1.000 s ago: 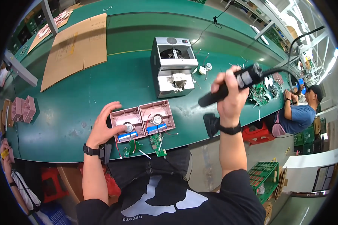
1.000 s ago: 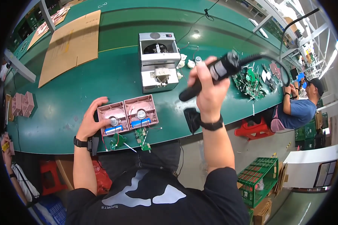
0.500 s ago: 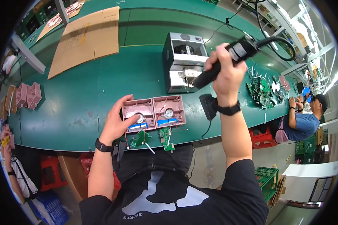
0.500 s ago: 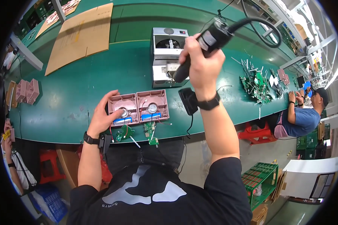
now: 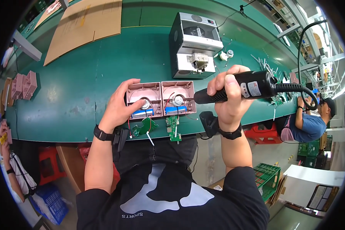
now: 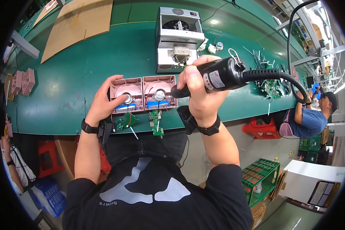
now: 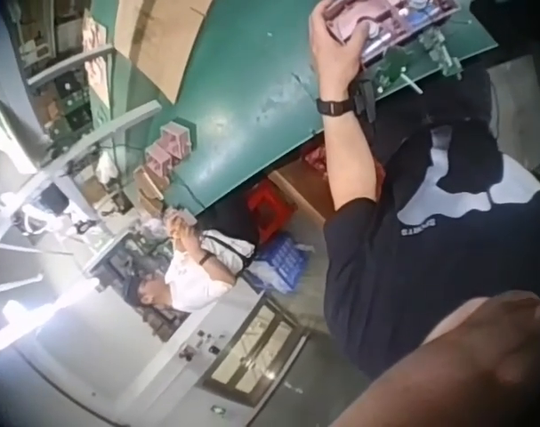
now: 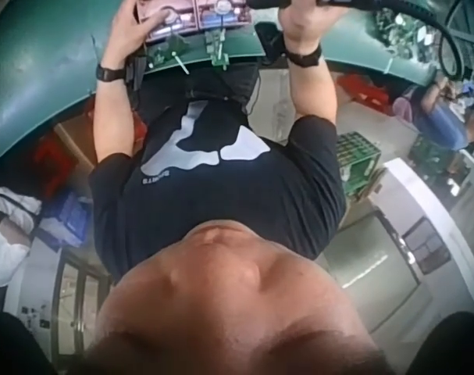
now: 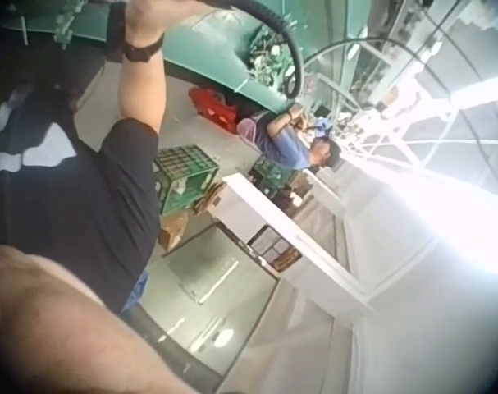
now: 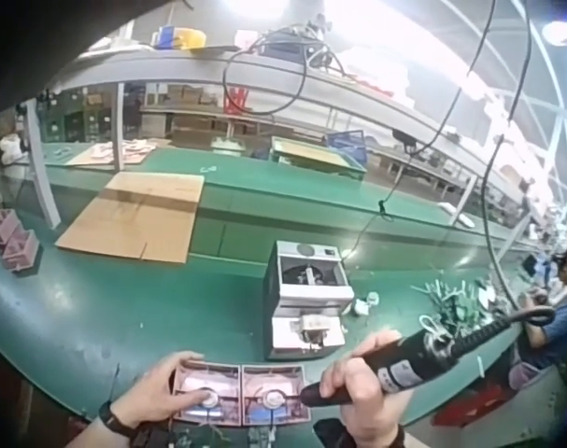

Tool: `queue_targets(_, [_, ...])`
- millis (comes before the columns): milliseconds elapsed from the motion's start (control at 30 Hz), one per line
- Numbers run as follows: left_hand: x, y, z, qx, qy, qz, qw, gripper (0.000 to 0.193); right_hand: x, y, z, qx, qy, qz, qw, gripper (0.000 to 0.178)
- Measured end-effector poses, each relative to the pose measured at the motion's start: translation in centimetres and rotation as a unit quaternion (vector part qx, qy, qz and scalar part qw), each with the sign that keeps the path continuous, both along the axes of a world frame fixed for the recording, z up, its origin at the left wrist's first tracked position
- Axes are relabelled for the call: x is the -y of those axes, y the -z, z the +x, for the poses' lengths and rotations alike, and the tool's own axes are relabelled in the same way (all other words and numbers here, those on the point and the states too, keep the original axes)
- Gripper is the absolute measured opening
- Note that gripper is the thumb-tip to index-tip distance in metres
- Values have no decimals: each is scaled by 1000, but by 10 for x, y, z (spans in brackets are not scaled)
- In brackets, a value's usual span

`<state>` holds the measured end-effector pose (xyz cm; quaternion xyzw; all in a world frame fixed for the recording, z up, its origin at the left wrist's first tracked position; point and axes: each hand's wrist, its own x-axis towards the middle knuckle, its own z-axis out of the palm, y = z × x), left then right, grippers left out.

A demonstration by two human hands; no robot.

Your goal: The person places circuit boards and small motors into pink plastic housings, securing the components with a power screwdriver. They then move the assembled units aside and gather a stack of circuit boards.

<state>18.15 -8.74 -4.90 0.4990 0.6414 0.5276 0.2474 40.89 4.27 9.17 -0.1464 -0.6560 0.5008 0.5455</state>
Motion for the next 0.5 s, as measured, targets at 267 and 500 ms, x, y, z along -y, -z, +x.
queue_targets(267, [0,-1,0,21,3,-16,1000,60,-4,14,-10,-4,-14,-16,1000,20])
queue_targets(500, [-5,-1,-3,-5,5,-5,1000,62,-4,21,-21,25,-6,-12,1000,21])
